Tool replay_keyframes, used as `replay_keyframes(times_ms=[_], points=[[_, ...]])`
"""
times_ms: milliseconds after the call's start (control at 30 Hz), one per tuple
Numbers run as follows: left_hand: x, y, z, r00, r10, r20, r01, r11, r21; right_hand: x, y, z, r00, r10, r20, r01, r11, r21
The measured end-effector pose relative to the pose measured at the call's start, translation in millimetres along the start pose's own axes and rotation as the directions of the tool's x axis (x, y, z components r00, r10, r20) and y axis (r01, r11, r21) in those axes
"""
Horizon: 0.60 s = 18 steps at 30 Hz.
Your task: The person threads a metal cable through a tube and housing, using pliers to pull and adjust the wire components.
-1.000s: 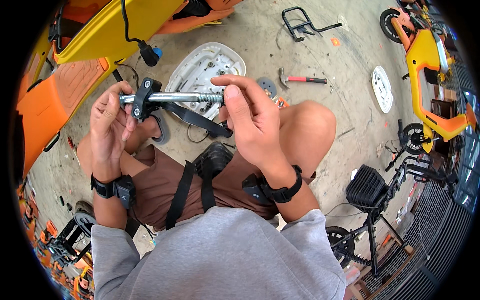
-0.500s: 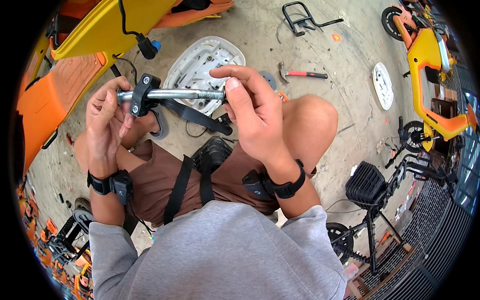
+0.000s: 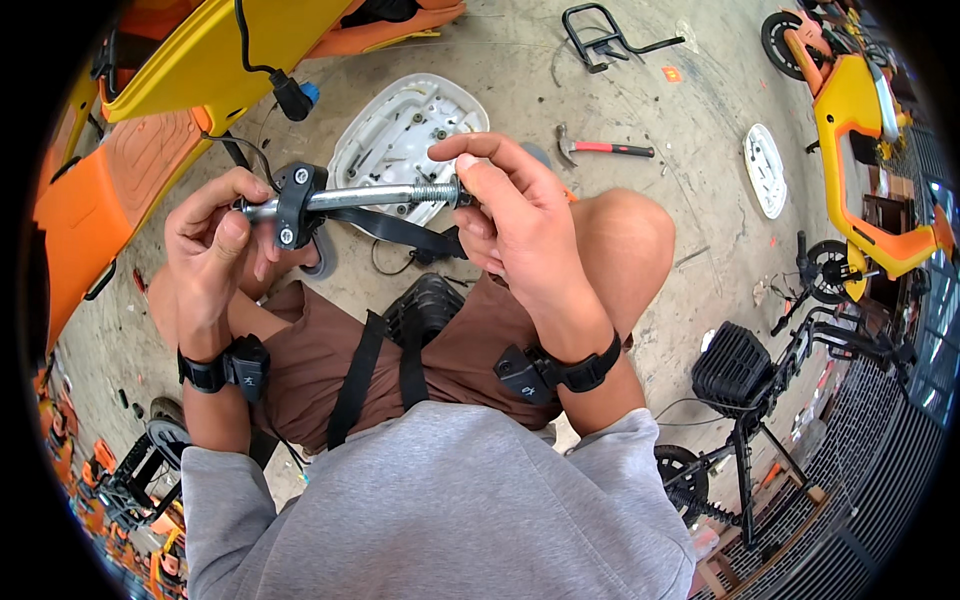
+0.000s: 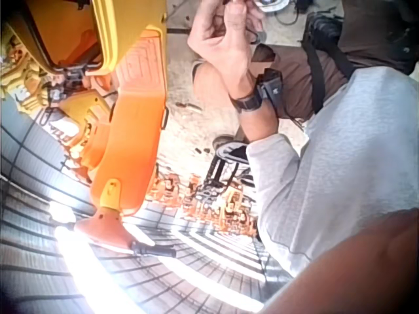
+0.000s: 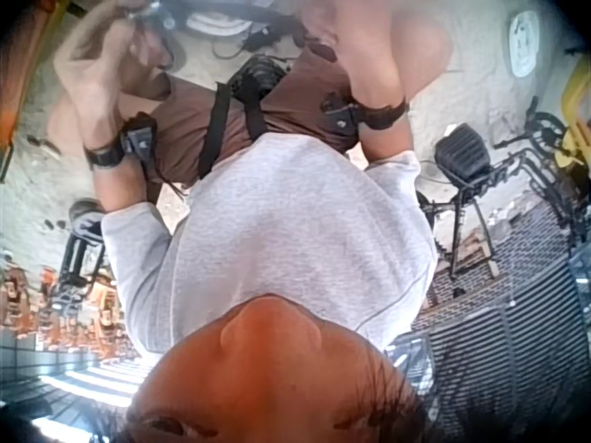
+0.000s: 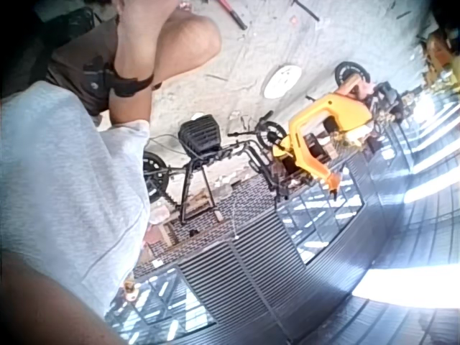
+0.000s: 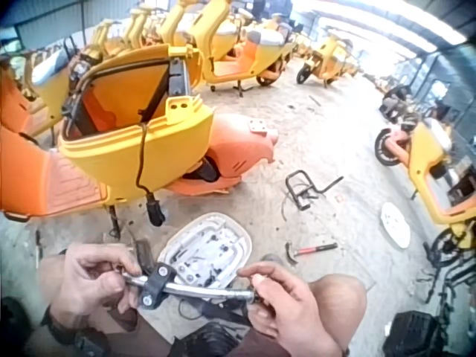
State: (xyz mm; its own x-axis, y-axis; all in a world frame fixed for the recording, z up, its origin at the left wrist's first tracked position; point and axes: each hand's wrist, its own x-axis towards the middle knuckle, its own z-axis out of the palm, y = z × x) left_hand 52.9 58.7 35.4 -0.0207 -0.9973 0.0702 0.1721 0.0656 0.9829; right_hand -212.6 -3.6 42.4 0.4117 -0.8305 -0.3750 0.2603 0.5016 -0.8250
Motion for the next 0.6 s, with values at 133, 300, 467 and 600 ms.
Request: replay_keyframes(times_ms=[133,300,467,600], points=[[5.3,5.1,14.8,0.99,-0.085,-0.116,0.078,0.995,-0.064,-4.3,8.4,3.4,0.987,-0.163,0.003,0.161,0.973,-0.166],[10.3,-1.8,13.8,0.913,-0.322,-0.25,0.313,0.947,-0.074,-8.4,18.7,9.9,0.941,-0.31,0.133,0.336,0.894,-0.298],[10.7,-12.7,14.3,0.911,-0.277,-0.305,0.305,0.951,0.047,-4.8,30.4,8.3,0.793,-0.53,0.299,0.598,0.589,-0.543],[8.7,-7.8,12.3,0.957,-0.048,-0.285,0.089,0.987,0.132,-0.2,37.9,6.7,0.747,-0.594,0.297,0.656,0.591,-0.469]])
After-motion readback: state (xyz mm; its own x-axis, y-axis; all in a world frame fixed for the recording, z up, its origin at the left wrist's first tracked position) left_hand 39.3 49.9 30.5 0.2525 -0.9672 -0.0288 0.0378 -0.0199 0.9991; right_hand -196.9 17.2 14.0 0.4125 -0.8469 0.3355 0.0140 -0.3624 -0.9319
